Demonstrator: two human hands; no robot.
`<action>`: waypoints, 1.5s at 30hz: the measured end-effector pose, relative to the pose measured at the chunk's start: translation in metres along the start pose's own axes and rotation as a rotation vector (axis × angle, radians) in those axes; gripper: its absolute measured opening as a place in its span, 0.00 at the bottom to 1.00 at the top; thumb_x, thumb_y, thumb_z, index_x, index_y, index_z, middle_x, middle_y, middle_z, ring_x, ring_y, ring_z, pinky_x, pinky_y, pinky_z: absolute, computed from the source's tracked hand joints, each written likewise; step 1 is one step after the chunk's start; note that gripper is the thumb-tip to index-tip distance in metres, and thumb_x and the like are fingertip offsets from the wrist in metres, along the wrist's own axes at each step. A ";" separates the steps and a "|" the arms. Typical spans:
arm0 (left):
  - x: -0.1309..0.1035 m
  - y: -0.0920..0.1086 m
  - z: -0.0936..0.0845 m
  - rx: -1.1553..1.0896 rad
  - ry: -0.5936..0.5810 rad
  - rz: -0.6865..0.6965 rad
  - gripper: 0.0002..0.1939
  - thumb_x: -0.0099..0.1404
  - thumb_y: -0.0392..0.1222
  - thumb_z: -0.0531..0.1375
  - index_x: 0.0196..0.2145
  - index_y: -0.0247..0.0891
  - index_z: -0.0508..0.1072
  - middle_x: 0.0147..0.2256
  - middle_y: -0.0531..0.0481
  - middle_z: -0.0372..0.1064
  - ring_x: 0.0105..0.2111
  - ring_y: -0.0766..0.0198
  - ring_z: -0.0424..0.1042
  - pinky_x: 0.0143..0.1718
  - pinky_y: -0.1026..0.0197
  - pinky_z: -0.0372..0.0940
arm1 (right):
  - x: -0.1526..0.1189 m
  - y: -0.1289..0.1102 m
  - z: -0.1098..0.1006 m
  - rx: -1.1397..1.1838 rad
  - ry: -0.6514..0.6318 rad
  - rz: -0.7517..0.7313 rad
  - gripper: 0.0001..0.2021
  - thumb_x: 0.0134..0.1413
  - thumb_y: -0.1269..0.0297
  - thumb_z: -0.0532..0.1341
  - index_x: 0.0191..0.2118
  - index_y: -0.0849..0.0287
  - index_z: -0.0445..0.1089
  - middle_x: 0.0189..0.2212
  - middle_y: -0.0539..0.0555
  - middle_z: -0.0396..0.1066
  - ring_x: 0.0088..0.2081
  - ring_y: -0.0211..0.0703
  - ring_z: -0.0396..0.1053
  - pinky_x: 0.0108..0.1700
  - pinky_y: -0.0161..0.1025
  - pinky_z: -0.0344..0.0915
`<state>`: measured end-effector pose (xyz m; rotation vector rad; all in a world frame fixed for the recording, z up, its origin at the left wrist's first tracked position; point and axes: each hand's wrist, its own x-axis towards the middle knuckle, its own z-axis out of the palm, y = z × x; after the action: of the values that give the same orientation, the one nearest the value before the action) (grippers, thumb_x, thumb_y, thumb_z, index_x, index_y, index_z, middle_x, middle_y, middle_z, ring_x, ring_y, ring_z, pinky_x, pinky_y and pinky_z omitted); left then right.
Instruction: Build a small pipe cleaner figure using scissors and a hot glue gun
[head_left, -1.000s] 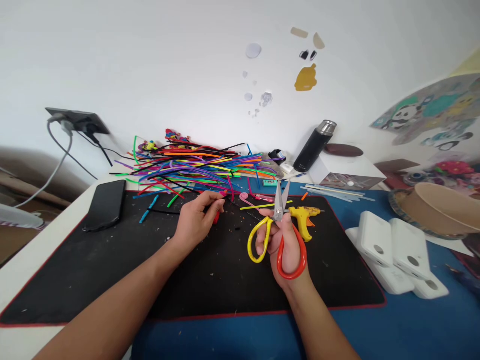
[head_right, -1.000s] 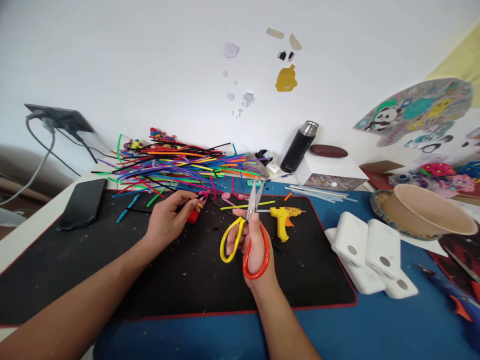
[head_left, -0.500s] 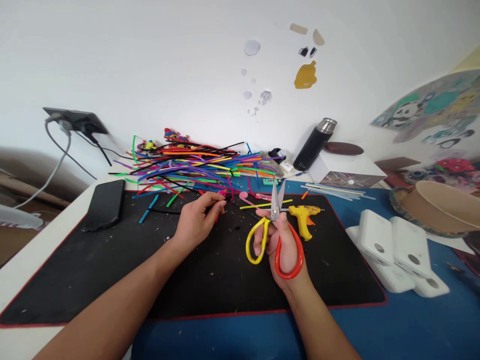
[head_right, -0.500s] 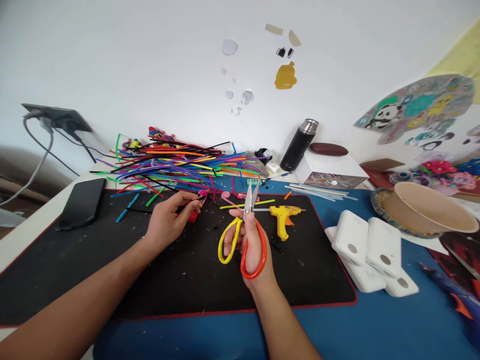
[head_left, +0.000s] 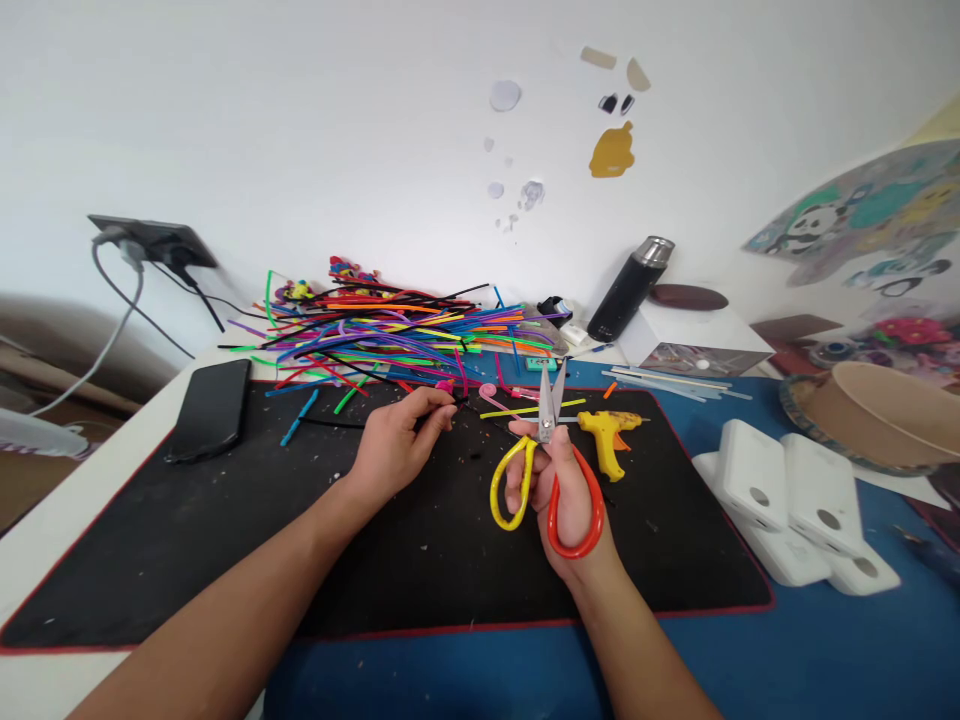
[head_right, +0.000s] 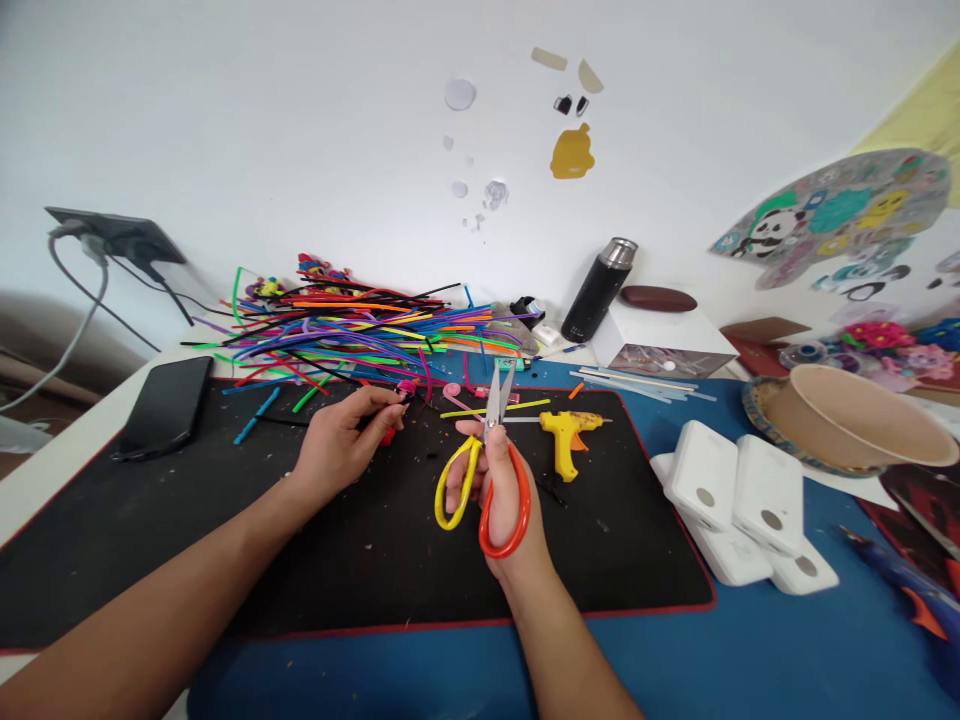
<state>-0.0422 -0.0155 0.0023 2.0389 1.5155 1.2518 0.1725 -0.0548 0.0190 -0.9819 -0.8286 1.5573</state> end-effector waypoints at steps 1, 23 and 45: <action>0.000 0.000 0.000 -0.001 0.001 0.001 0.07 0.75 0.44 0.59 0.41 0.42 0.76 0.28 0.56 0.77 0.26 0.66 0.77 0.32 0.66 0.67 | 0.000 0.000 0.000 -0.003 -0.001 0.000 0.32 0.63 0.32 0.61 0.52 0.58 0.74 0.24 0.50 0.75 0.18 0.41 0.68 0.23 0.39 0.62; 0.001 0.001 0.000 0.027 -0.029 -0.018 0.09 0.75 0.45 0.58 0.42 0.42 0.77 0.29 0.55 0.79 0.27 0.64 0.77 0.35 0.65 0.69 | -0.001 0.005 -0.001 -0.009 -0.010 0.025 0.32 0.63 0.33 0.62 0.52 0.60 0.75 0.25 0.51 0.75 0.21 0.42 0.70 0.24 0.38 0.62; 0.001 0.000 0.001 0.043 -0.042 0.029 0.10 0.75 0.47 0.57 0.42 0.42 0.77 0.29 0.53 0.79 0.28 0.63 0.78 0.34 0.65 0.68 | -0.001 0.006 0.001 -0.046 -0.014 0.054 0.33 0.61 0.30 0.61 0.50 0.59 0.75 0.24 0.51 0.75 0.18 0.40 0.68 0.24 0.38 0.61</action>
<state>-0.0411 -0.0149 0.0022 2.1075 1.5114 1.1894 0.1689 -0.0567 0.0145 -1.0352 -0.8567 1.5992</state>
